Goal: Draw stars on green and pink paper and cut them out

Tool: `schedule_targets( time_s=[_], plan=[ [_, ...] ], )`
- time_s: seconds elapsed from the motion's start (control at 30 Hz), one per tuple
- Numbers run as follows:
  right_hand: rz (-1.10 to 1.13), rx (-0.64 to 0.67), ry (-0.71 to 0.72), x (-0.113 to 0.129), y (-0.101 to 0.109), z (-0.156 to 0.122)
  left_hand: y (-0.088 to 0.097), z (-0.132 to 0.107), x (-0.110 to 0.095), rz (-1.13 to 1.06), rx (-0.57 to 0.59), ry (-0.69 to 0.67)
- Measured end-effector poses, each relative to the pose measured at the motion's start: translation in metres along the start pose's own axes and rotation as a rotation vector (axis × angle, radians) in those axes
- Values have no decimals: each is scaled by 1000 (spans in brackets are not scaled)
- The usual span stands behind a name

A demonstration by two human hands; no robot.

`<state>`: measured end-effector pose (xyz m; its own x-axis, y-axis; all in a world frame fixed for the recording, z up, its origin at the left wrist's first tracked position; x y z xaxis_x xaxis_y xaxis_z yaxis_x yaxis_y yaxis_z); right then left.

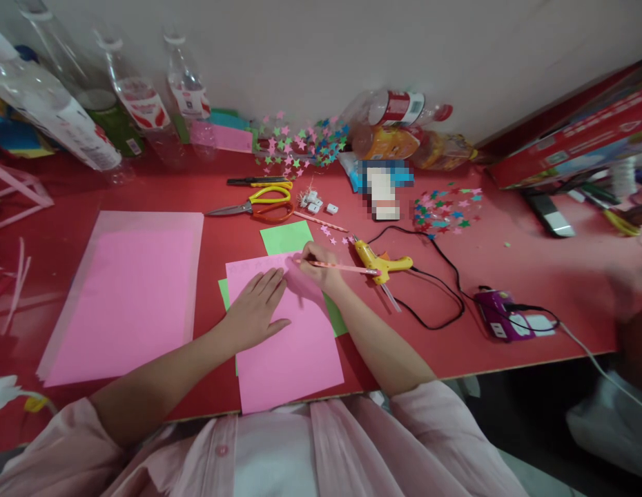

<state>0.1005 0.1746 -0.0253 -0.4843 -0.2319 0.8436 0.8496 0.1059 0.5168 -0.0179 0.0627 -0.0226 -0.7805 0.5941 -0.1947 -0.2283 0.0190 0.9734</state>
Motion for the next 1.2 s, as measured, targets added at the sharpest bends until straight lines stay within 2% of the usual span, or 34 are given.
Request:
schedule_targets(
  time_s=[0.2, 0.57, 1.2],
  plan=[
    [-10, 13, -33, -8, -4, 0, -1, 0, 0, -9, 9, 9],
    [38, 39, -20, 2, -8, -1, 0, 0, -1, 16, 8, 3],
    [-77, -28, -56, 6, -1, 1, 0, 0, 0, -1, -1, 12]
  ],
)
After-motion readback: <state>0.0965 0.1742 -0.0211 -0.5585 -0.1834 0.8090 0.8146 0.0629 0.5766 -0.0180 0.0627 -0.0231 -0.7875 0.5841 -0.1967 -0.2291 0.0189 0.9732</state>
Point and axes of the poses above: each hand's wrist, its own z-axis towards the middle knuckle, its own y-axis out of the back of the hand, x = y × z, the point moved 8 cm from there along z, towards the middle knuckle, and after that the axes turned 1 degree about y, right-handed, at the moved point
